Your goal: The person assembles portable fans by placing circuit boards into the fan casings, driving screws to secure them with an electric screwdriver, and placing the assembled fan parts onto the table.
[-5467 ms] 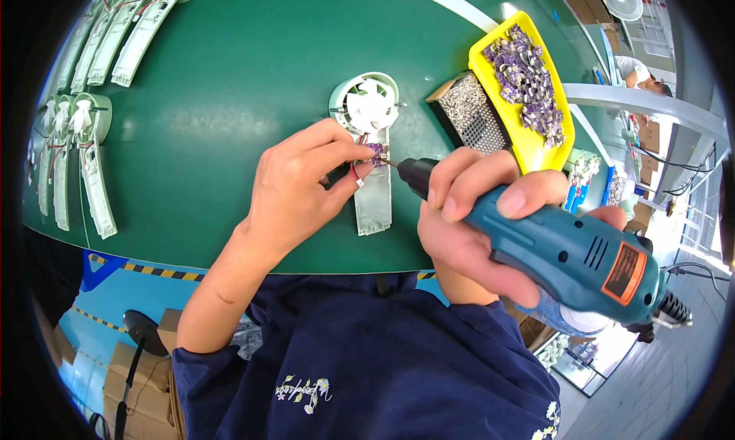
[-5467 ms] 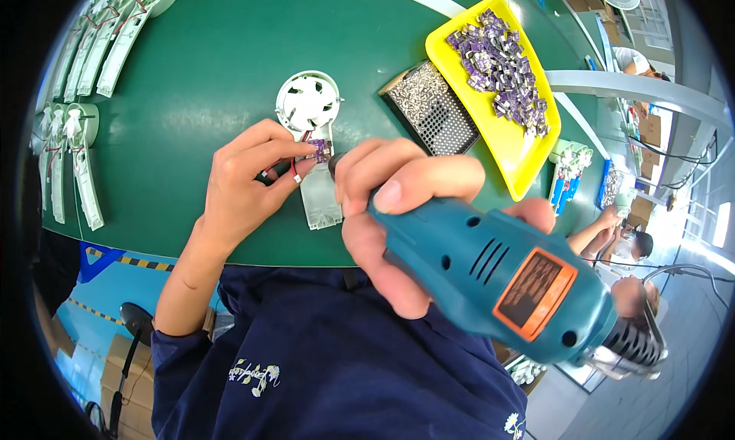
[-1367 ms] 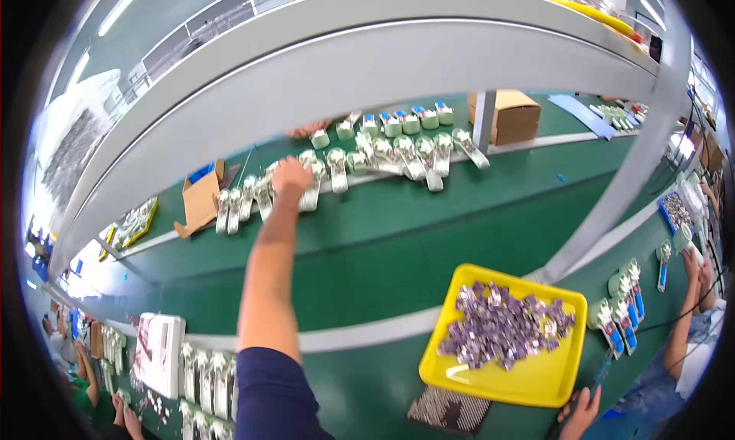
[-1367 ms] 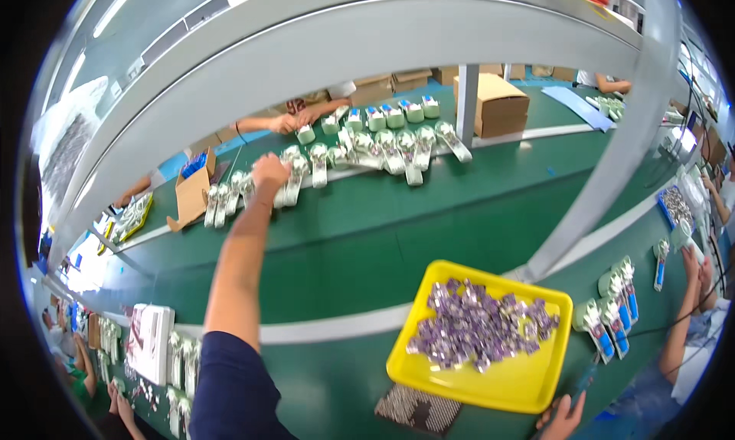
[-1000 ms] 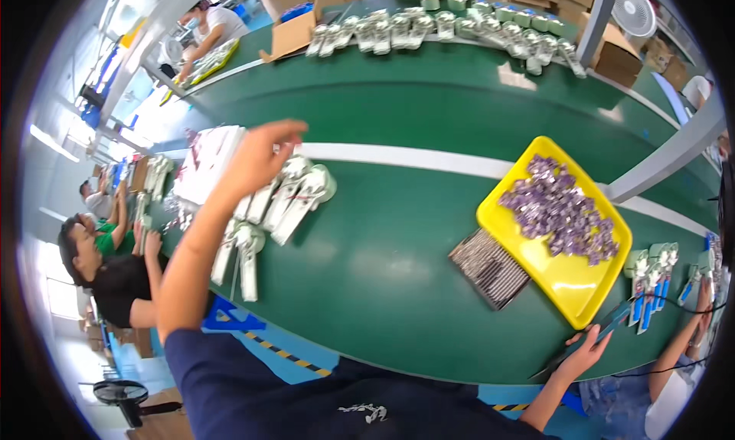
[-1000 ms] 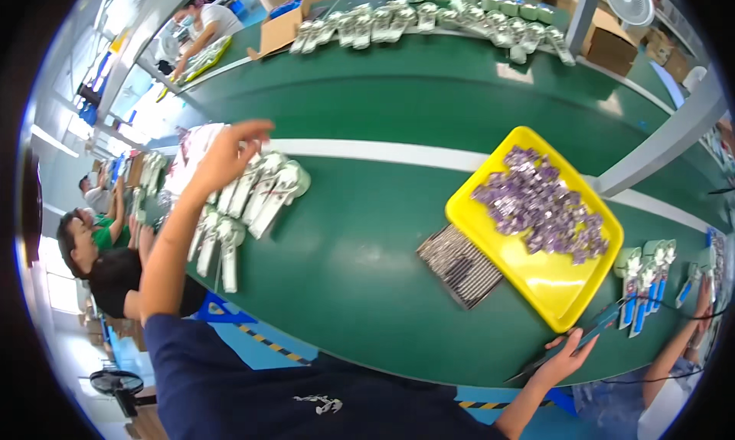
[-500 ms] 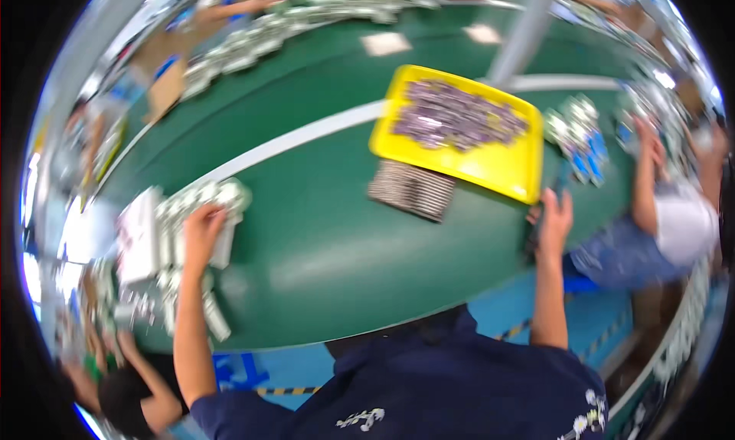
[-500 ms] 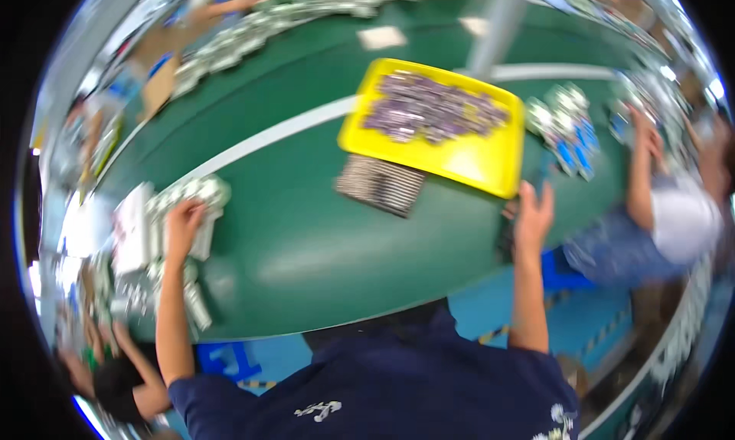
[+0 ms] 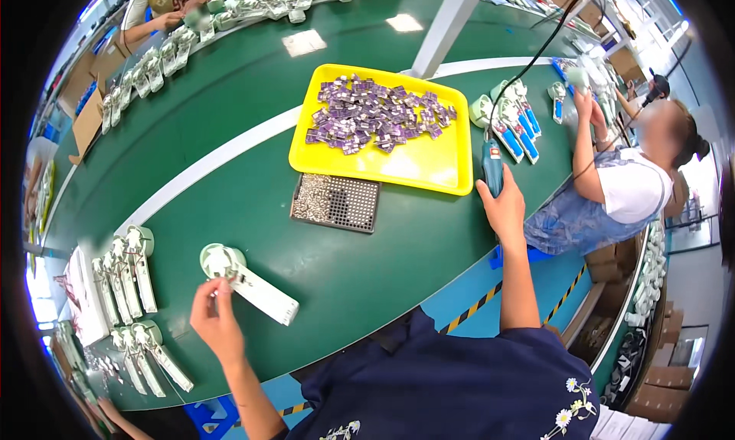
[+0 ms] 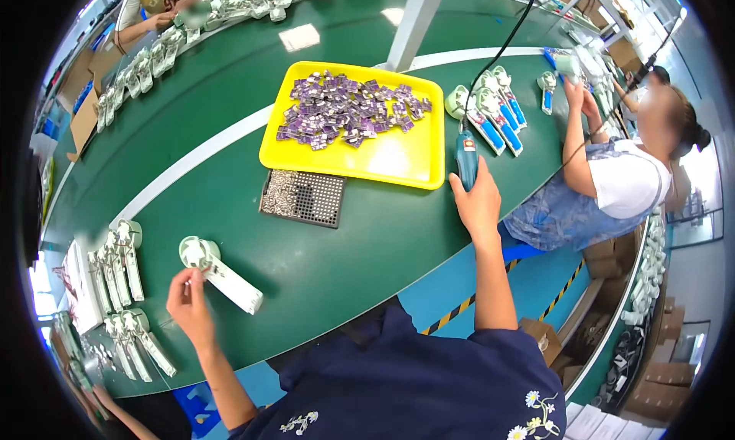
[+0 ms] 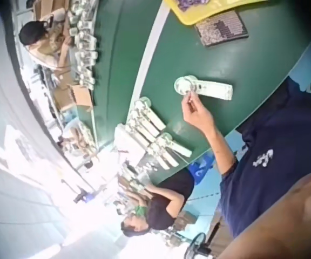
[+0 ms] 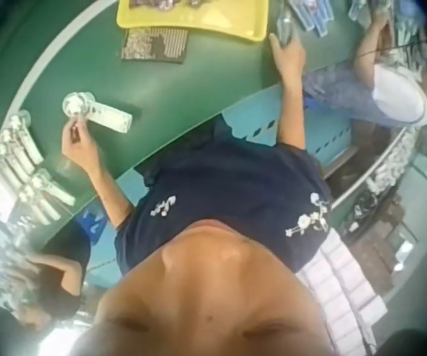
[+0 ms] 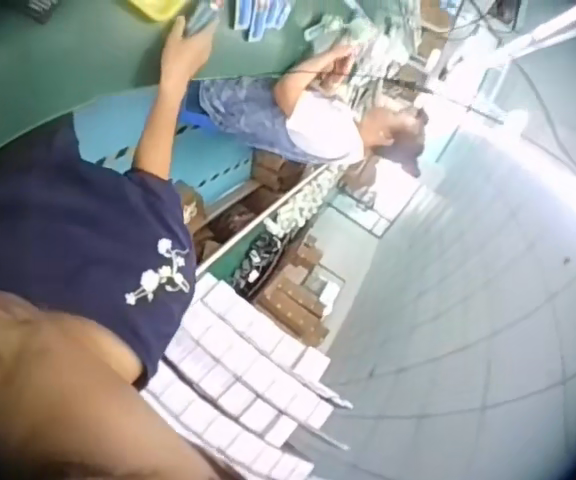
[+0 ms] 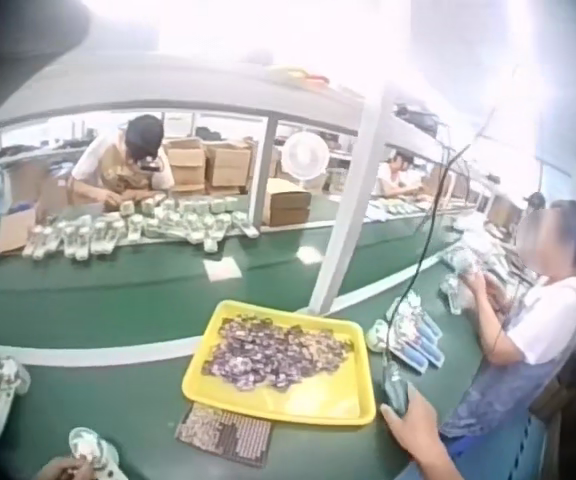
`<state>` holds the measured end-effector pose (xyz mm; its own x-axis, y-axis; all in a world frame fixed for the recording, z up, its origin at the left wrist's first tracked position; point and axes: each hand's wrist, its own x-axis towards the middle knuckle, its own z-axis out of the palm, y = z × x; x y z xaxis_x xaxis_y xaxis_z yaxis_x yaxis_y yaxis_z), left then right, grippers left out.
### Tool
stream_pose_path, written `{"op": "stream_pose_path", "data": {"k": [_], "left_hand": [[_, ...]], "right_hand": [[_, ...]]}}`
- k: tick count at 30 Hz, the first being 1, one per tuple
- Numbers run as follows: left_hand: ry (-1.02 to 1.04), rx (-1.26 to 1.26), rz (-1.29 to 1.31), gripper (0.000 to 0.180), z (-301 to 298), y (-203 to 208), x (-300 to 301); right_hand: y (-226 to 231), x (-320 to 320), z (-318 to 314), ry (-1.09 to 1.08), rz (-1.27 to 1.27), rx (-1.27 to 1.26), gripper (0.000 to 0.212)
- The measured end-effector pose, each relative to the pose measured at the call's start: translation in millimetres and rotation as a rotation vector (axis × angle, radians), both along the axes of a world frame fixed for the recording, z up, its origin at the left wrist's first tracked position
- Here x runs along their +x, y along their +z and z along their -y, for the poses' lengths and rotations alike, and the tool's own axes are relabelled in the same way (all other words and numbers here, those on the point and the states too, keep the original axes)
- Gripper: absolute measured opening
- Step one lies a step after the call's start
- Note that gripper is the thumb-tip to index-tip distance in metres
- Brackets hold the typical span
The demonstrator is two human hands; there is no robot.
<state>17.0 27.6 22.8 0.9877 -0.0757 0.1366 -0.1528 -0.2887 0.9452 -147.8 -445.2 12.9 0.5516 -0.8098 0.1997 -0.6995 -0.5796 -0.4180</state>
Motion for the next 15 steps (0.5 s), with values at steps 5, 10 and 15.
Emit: {"op": "stream_pose_path", "data": {"k": [5,10,15], "left_hand": [[0.035,-0.165,-0.081,0.008,21,-4,-35],[0.112,-0.218,-0.093,0.011,34,-14,-40],[0.131,-0.276,-0.061,0.011,38,-23,-41]], "right_hand": [[7,2,-5,0.049,-0.101,-0.05,0.067],[14,25,-15,0.094,0.024,-0.314,0.053],[56,88,-52,0.497,0.327,0.0,0.033]]}}
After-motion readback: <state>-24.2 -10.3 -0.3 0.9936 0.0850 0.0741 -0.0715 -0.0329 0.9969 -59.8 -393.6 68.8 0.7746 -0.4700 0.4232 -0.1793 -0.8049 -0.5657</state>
